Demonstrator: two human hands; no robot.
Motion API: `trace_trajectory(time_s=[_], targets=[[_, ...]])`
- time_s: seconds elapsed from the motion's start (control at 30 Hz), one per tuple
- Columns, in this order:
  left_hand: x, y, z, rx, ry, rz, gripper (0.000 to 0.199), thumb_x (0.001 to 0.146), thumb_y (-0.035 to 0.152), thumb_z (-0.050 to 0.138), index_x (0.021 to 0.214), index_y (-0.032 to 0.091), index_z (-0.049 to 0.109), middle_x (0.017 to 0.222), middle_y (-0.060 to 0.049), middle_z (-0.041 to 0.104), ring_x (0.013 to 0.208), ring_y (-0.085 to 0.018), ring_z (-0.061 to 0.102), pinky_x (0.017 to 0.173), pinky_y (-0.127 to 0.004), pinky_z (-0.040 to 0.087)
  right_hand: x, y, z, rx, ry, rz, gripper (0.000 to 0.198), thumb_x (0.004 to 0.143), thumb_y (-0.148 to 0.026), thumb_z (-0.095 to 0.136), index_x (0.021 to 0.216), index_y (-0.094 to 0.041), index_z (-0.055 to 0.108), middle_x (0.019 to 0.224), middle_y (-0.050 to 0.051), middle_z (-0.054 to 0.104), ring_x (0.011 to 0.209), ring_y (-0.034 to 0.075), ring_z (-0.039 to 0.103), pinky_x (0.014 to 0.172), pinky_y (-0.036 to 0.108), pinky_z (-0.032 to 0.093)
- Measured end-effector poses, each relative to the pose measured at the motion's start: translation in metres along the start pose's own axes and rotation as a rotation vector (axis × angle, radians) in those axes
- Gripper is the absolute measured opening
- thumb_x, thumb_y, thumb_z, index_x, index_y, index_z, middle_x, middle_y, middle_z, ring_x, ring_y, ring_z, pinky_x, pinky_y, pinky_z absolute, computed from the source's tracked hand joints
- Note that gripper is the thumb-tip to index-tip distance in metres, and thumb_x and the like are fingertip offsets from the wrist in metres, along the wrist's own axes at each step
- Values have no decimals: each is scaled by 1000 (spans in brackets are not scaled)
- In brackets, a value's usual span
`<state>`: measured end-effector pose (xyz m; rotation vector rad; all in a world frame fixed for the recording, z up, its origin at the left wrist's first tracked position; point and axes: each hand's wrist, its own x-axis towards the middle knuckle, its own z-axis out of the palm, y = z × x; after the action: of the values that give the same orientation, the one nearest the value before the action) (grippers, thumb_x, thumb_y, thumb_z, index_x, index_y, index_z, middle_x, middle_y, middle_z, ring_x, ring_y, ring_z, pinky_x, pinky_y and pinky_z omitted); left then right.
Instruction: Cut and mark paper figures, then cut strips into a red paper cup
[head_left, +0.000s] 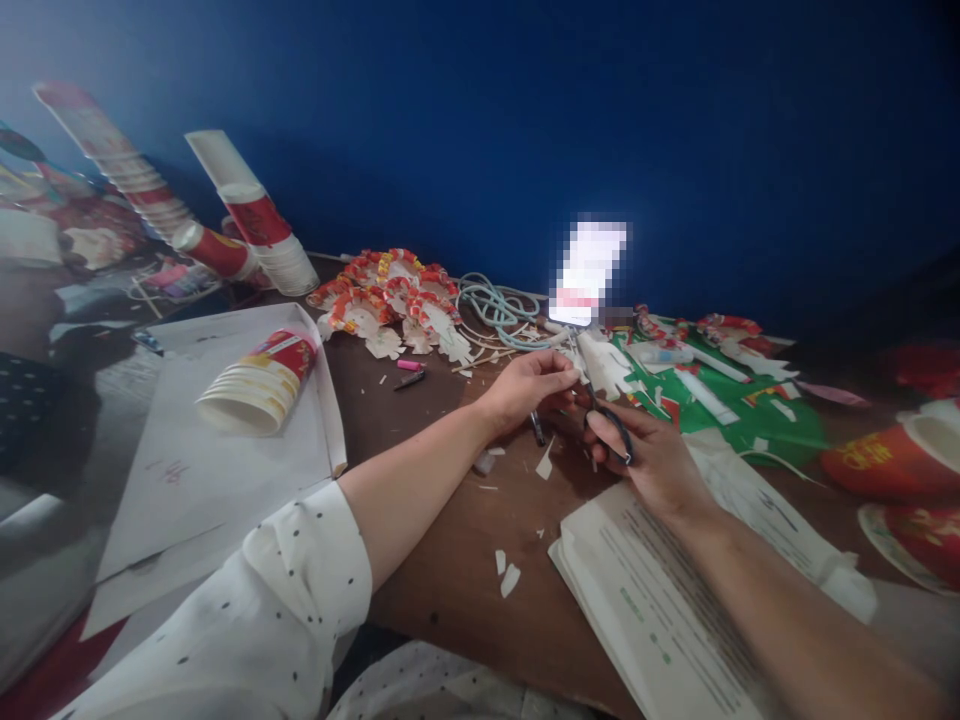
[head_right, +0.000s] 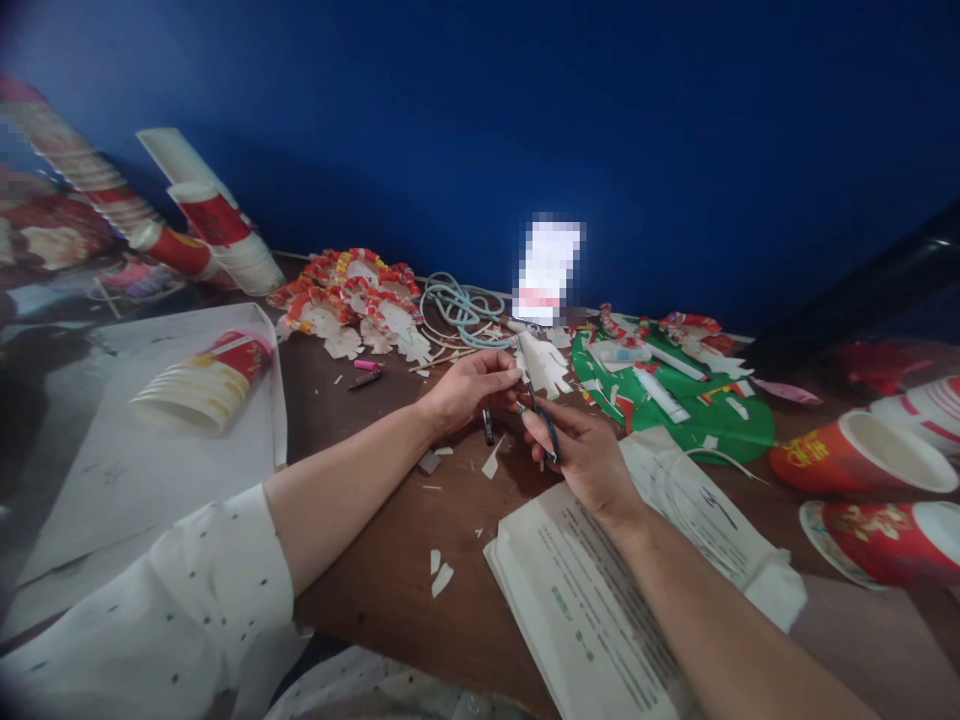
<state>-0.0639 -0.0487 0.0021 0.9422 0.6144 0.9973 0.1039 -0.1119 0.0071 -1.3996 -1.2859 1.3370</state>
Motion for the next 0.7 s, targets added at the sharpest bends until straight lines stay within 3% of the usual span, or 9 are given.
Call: trace_trajectory(time_s=[0.53, 0.7], targets=[[2, -1, 0, 18, 61, 7, 22, 76, 27, 69, 76, 14, 52, 64, 2, 57, 56, -7, 56, 63, -24, 48, -2, -7, 3, -78, 23, -48, 47, 72, -48, 72, 110, -20, 71, 68, 0, 60, 55, 9, 50, 47, 21, 36], [1, -1, 1, -19, 66, 10, 23, 74, 27, 71, 77, 14, 52, 64, 3, 56, 56, -7, 57, 61, -23, 48, 1, 3, 0, 47, -41, -14, 48, 74, -47, 71, 114, -22, 68, 75, 2, 61, 62, 11, 54, 43, 19, 32]])
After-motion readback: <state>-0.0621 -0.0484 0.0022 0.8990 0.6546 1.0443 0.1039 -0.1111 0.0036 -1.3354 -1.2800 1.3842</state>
